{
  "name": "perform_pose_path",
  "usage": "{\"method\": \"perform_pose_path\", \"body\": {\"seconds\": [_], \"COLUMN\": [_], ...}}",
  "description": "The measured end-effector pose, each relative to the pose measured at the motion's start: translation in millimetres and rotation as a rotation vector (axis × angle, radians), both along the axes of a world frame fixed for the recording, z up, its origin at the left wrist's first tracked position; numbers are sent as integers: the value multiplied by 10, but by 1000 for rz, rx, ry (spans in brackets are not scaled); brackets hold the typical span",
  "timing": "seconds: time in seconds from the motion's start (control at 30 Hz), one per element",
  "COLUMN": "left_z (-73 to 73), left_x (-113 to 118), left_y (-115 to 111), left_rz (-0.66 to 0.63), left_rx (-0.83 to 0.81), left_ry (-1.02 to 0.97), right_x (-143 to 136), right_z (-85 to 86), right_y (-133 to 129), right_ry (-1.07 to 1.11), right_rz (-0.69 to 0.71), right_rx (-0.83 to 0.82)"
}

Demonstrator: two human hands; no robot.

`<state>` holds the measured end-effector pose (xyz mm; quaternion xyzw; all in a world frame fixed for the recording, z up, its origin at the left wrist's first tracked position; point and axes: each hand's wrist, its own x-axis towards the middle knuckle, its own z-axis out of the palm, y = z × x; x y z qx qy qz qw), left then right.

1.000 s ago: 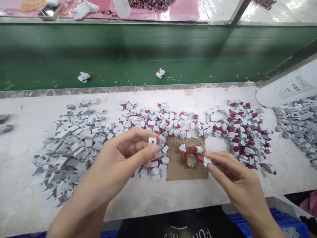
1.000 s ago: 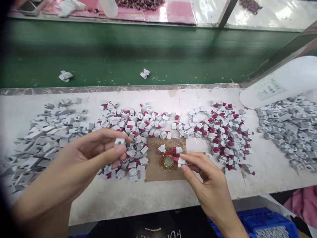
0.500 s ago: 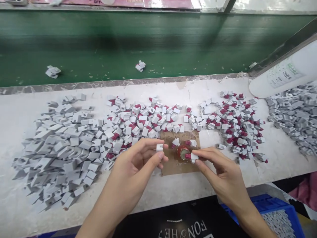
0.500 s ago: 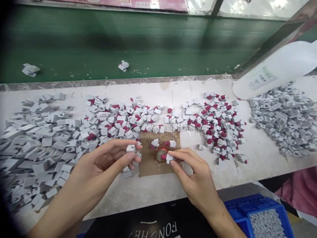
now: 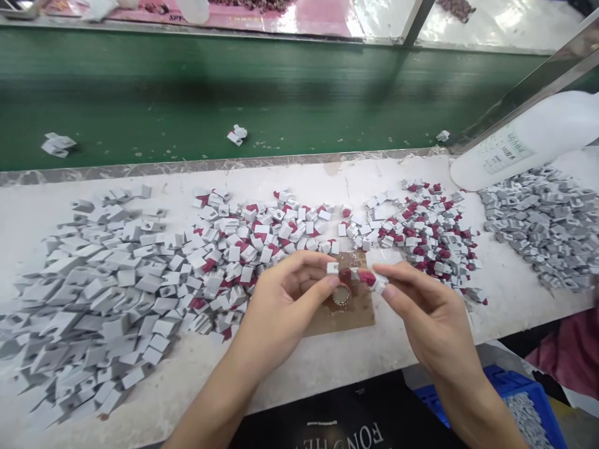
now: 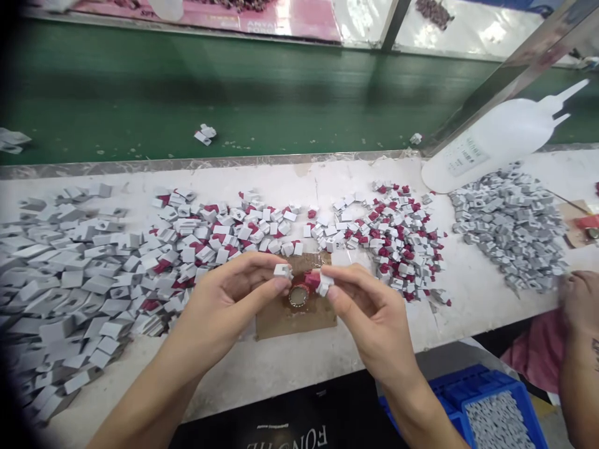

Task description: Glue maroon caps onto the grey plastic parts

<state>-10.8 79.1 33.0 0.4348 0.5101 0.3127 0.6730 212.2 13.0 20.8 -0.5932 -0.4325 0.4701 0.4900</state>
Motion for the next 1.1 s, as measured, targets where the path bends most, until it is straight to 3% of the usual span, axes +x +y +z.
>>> {"method": "perform_pose_path", "body": {"seconds": [0.13,0.37,0.57,0.87,1.0,1.1], "left_z": [25,-1,-25,-22,138,294], "left_x": [176,217,235,244,156,133], "left_y": [106,118,116,157,435,794], "left_rz": [-38,-45,-68,-120,-251,-232], "left_rx": [-9,-15,-1,190,284,404], "left_ry": [-149,-197,-192,-40,113,378], "right_x": [14,-6,1,39,140,329], "right_z": [17,-58,-77,-9,153,230], "right_y": [180,254,209,354,683,1235], "right_ry": [200,266,170,19,-67,-366], "right_rz": [-41,-81,-75,91,259,246], "right_rx": [-46,-62,-20,76,41,17]}}
